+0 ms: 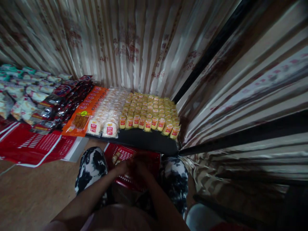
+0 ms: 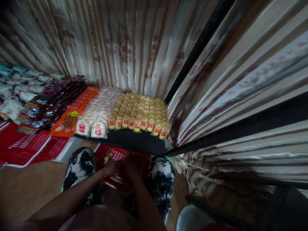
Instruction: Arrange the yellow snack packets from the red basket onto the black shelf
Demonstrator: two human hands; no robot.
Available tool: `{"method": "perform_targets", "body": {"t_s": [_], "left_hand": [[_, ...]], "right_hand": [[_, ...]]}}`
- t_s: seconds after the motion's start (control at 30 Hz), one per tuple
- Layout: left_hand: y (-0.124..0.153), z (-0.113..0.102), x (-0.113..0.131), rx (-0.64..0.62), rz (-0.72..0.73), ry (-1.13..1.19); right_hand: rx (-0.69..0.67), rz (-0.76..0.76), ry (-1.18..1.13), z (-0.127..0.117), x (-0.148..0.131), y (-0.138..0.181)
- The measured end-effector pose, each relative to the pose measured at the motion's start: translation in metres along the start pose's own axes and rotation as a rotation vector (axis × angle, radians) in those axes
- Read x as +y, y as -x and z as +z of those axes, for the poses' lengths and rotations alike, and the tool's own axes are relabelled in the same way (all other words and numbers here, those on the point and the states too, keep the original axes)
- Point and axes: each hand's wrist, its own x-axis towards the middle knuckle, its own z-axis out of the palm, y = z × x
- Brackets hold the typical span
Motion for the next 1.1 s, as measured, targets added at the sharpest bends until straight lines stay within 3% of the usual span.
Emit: {"method": "perform_targets", "body": {"t_s": [0.23, 0.47, 0.6, 0.77, 0.9, 1.1], "left_hand": [[0.014, -0.034, 0.005, 0.063, 0.006, 0.137], [0.024, -0.046, 0.025, 0.068, 0.047, 0.352], [0.035, -0.052, 0.038, 0.024, 0.131, 0.583], [0.04, -0.053, 0.049, 0.046, 0.244, 0.759], [0.036, -0.047, 0.059, 0.077, 0.295, 0.769], [0.032, -0.04, 0.087, 0.182, 0.398, 0.641]], "right_hand": [[-0.048, -0.129, -0.098, -0.01, -0.016, 0.013], [0.029, -0.237, -0.247, -0.038, -0.025, 0.035], [0.103, -0.266, -0.455, -0.046, -0.029, 0.05], [0.162, -0.234, -0.685, -0.051, -0.033, 0.062], [0.19, -0.291, -0.829, -0.055, -0.036, 0.066], [0.395, -0.318, -0.704, -0.068, -0.04, 0.071]]}}
